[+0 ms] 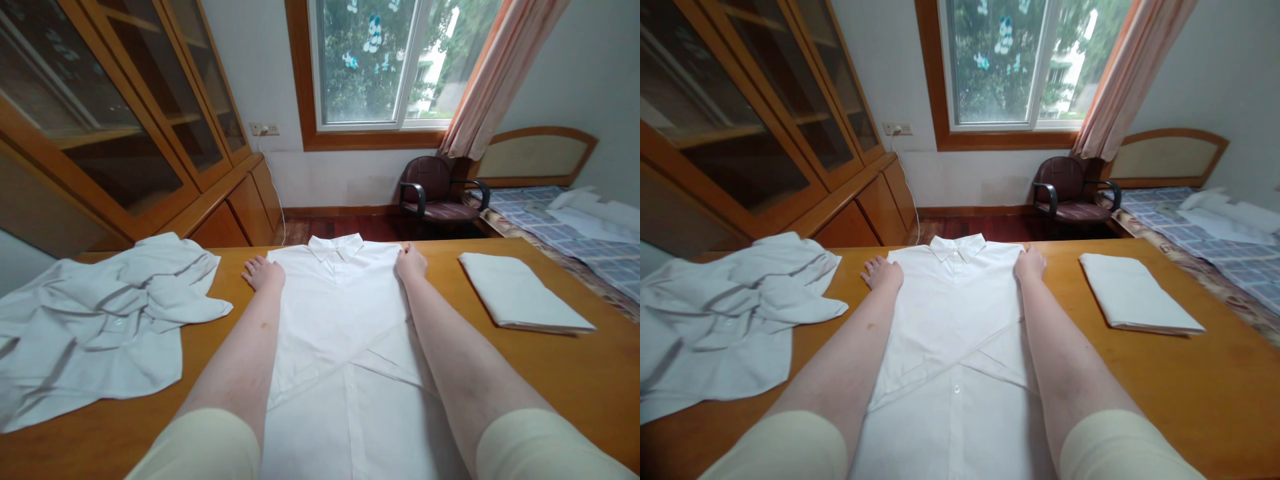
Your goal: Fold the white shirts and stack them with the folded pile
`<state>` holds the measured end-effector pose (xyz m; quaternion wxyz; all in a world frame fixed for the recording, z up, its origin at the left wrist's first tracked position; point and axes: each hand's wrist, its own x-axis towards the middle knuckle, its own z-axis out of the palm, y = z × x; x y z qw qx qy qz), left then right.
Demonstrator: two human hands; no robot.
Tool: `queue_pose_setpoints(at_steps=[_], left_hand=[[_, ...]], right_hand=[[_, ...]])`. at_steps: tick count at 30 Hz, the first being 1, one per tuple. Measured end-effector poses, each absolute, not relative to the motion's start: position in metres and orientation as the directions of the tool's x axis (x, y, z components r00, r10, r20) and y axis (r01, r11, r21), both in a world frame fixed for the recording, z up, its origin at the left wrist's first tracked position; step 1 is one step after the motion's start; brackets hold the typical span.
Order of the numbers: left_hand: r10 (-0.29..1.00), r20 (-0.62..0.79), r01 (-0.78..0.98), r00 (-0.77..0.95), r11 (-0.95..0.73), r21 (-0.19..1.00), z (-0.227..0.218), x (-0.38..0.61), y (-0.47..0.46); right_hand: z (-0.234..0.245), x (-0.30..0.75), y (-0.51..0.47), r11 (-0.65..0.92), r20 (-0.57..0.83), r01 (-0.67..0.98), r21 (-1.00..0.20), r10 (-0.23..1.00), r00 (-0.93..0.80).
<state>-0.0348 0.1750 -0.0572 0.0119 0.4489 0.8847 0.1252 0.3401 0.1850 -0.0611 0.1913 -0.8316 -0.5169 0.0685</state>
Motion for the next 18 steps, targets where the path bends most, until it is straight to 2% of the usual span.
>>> queue_pose_setpoints(at_steps=[3,8,14,18], left_hand=[[0.798,0.074,0.780,-0.597,0.558,0.282,-0.056,-0.039,0.175],[0.792,0.120,0.760,-0.598,0.514,0.397,-0.058,-0.043,0.178],[0.791,0.138,0.749,-0.597,0.487,0.449,-0.056,-0.043,0.175],[0.846,0.136,0.790,-0.516,0.408,0.458,-0.057,-0.048,0.176]], right_hand=[[-0.061,0.342,0.186,-0.359,0.093,0.849,-0.388,0.901,0.423],[-0.065,0.341,0.187,-0.286,0.167,0.881,-0.376,0.915,0.368],[-0.065,0.350,0.190,-0.274,0.165,0.764,-0.585,0.882,0.442],[-0.064,0.353,0.187,-0.232,0.134,0.686,-0.690,0.890,0.436]])
